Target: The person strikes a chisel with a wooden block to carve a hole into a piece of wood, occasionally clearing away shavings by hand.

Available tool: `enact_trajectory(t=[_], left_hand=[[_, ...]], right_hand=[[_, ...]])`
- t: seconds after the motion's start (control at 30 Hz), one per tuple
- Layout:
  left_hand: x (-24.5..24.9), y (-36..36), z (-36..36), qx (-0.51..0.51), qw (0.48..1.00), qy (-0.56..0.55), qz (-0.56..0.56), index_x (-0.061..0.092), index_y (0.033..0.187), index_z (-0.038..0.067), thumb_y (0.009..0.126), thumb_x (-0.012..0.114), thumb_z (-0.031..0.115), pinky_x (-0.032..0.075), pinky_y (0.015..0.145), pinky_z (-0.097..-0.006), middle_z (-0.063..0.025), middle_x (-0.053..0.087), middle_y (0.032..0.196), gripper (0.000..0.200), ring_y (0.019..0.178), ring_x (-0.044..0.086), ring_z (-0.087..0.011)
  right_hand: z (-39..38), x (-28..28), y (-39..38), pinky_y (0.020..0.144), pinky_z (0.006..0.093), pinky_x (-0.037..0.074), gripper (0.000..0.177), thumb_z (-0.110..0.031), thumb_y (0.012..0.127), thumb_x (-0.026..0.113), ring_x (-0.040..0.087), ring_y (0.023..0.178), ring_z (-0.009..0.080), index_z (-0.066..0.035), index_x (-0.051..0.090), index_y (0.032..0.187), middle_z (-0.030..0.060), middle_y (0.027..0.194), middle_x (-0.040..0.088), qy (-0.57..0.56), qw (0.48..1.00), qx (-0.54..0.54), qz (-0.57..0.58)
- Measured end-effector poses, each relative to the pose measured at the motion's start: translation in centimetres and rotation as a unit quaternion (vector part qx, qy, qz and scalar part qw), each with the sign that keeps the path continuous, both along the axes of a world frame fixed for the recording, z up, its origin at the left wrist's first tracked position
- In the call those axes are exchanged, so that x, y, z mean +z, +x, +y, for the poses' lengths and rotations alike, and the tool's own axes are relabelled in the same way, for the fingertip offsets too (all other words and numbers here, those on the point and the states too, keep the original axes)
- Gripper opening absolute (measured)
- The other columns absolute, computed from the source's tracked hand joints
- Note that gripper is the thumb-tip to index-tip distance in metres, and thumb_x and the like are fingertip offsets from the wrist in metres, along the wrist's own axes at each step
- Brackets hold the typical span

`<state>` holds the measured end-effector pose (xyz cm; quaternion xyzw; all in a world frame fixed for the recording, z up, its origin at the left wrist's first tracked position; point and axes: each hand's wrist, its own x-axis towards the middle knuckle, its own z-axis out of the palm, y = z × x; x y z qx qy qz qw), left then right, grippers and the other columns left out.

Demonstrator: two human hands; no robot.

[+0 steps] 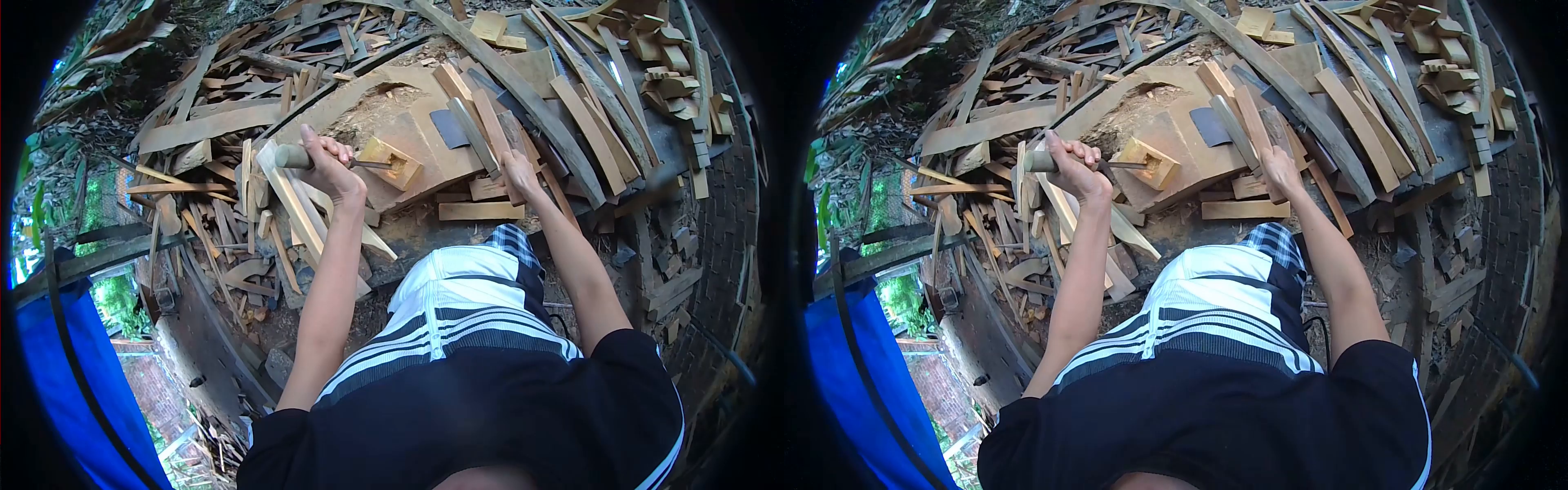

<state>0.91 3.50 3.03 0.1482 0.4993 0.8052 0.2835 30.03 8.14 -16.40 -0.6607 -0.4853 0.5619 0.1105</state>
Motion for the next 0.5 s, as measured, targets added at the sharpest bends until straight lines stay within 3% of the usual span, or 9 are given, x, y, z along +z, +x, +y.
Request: enact_trajectory(t=[0.03,0.1,0.2,0.43,0.5], left_hand=[[-0.1,0.2,0.2,-0.004,1.0,0.001,-0.001,0.043,0.076,0.014,0.091,0.07,0.035,0.033,0.041,-0.0231,0.0032,0.04,0.054,0.038,0.041,0.037,-0.0073],[-0.4,0.4,0.5,-0.031,0.996,0.008,0.084,0.042,0.074,0.013,0.093,0.068,0.031,0.033,0.042,-0.0226,0.003,0.041,0.054,0.036,0.042,0.037,-0.006],[-0.9,0.8,0.7,-0.047,0.993,0.006,0.108,0.043,0.076,0.012,0.094,0.066,0.023,0.031,0.04,-0.0218,0.003,0.042,0.055,0.031,0.043,0.037,-0.0046],[-1.4,1.4,0.9,-0.083,0.988,0.015,0.133,0.045,0.076,0.009,0.092,0.064,0.012,0.032,0.04,-0.0213,0.0034,0.044,0.057,0.025,0.045,0.04,-0.0042],[-1.6,1.4,0.9,-0.081,0.989,0.013,0.12,0.046,0.076,0.008,0.092,0.064,0.01,0.034,0.04,-0.0212,0.003,0.045,0.057,0.024,0.045,0.042,-0.0045]], right_hand=[[-0.4,1.2,-0.3,0.071,0.0451,0.056,0.049,-0.038,0.089,0.046,0.07,0.08,0.0334,0.005,0.055,0.11,0.0239,0.096,0.068,0.001,1.0,-0.004,-0.001],[-1.0,2.5,-0.6,0.052,0.0366,0.054,0.048,-0.039,0.089,0.055,0.067,0.06,0.023,0.004,0.054,0.11,0.0169,0.08,0.066,-0.018,0.992,-0.082,0.096],[-1.4,3.8,-0.7,0.048,0.0307,0.053,0.047,-0.038,0.087,0.064,0.063,0.058,0.0163,0.002,0.053,0.109,0.0112,0.075,0.063,0.014,0.995,-0.052,0.081],[-1.2,10.1,-1.6,0.049,0.0293,0.052,0.053,-0.037,0.085,0.066,0.063,0.057,0.014,0.003,0.052,0.117,0.0116,0.076,0.064,0.128,0.988,0.001,0.082],[-0.7,12.0,-2.3,0.058,0.0328,0.054,0.054,-0.034,0.085,0.066,0.067,0.062,0.021,0.002,0.051,0.122,0.0146,0.078,0.066,0.161,0.983,0.029,0.08]])
